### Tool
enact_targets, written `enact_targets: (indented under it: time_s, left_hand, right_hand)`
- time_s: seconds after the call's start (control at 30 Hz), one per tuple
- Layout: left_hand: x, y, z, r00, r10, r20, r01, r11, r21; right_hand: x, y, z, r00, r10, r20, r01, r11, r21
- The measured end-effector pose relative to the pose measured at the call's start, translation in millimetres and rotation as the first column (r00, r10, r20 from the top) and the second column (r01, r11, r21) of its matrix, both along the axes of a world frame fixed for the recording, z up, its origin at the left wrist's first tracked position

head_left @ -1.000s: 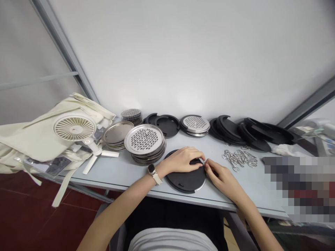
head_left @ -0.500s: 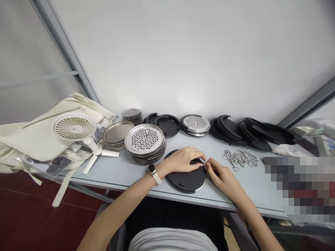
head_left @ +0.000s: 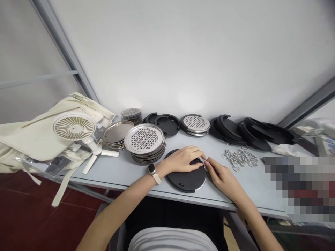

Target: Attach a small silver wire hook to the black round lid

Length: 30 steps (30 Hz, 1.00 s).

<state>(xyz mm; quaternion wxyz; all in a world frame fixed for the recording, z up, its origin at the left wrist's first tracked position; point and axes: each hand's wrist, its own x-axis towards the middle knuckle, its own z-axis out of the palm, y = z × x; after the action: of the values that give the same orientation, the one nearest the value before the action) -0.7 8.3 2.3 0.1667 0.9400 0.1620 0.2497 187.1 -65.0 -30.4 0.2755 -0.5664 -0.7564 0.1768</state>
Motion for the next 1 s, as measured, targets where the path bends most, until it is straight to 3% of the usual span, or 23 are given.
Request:
enact_targets:
  time_s: [0.4,1.0]
  left_hand:
    - [1.1,-1.0,3.2,1.000,-0.024,0.019,0.026,0.995,-0.092]
    - [0.7,-1.8,3.1,1.000,-0.014,0.015,0.015,0.995,-0.104]
  right_hand:
    - [0.1,-1.5,2.7,1.000,-0.003,0.010,0.003,1.000,0.005]
    - [0.4,-1.8,-1.9,0.997,-0.065,-0.045,0.067,0.996,0.052]
